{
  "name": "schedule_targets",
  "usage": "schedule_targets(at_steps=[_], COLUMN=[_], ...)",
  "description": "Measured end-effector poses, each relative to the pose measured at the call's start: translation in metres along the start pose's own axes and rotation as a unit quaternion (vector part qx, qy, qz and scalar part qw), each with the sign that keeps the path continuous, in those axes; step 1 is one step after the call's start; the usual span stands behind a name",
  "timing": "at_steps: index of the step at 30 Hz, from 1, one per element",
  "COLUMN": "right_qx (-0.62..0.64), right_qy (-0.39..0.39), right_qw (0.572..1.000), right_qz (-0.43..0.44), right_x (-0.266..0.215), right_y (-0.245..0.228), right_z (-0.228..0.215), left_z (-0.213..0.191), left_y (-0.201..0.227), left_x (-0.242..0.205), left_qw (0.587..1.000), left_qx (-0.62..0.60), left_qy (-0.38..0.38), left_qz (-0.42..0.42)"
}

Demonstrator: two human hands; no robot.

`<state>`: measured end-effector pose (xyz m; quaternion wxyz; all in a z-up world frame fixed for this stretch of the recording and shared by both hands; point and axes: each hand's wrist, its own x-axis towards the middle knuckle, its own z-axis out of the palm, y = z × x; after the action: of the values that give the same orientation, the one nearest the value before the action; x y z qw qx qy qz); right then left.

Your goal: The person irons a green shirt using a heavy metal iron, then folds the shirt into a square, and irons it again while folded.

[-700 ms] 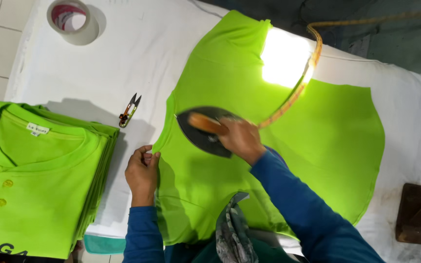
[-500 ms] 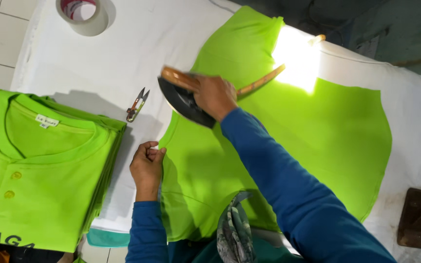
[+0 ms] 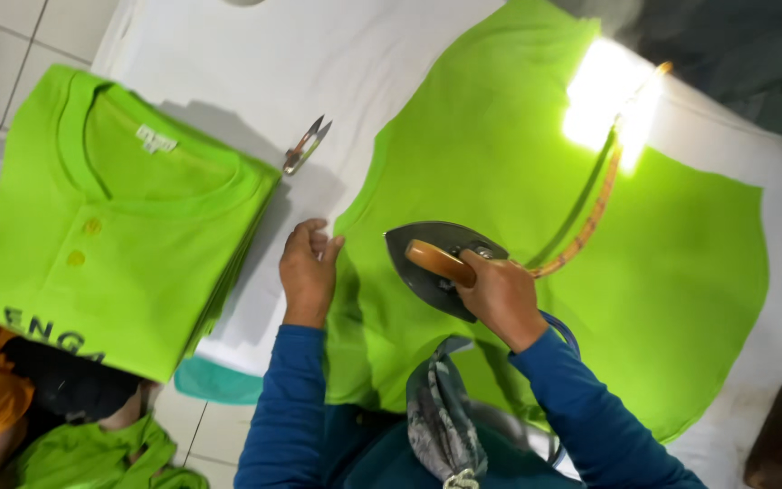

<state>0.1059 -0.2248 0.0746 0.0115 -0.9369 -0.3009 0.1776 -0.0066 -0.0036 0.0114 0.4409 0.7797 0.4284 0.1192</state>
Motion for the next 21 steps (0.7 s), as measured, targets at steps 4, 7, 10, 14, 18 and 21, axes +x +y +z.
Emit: schedule_targets(at_steps=[4, 7, 10, 14, 18, 21], right_qx=[0.033, 0.038, 0.096, 0.055, 0.048, 0.104], right_qy=[0.057, 0.163, 0.172, -0.001, 0.067, 0.030], right_qw=[0.996, 0.968, 0.932, 0.976, 0.984, 0.993], right_qz=[-0.065, -0.187, -0.304, -0.211, -0.157, -0.054], right_x=[-0.008, -0.005, -0.003, 0.008, -0.013, -0.054], right_y=[-0.013, -0.050, -0.099, -0.138, -0.100, -0.010], right_z=[0.019, 0.024, 0.023, 0.016, 0.031, 0.018], left_z=[-0.044, -0.068, -0.077, -0.073, -0.059, -0.051], left_y=[-0.005, -0.029, -0.052, -0.062, -0.093, -0.107], left_x=[-0.059, -0.111, -0.148, -0.162, -0.171, -0.171], left_qw=[0.989, 0.926, 0.928, 0.935, 0.923, 0.937], left_qx=[0.104, 0.208, 0.175, 0.194, 0.309, 0.299], left_qy=[-0.086, -0.277, -0.282, -0.203, -0.139, -0.076], left_qz=[-0.061, -0.148, -0.169, -0.217, -0.180, -0.164])
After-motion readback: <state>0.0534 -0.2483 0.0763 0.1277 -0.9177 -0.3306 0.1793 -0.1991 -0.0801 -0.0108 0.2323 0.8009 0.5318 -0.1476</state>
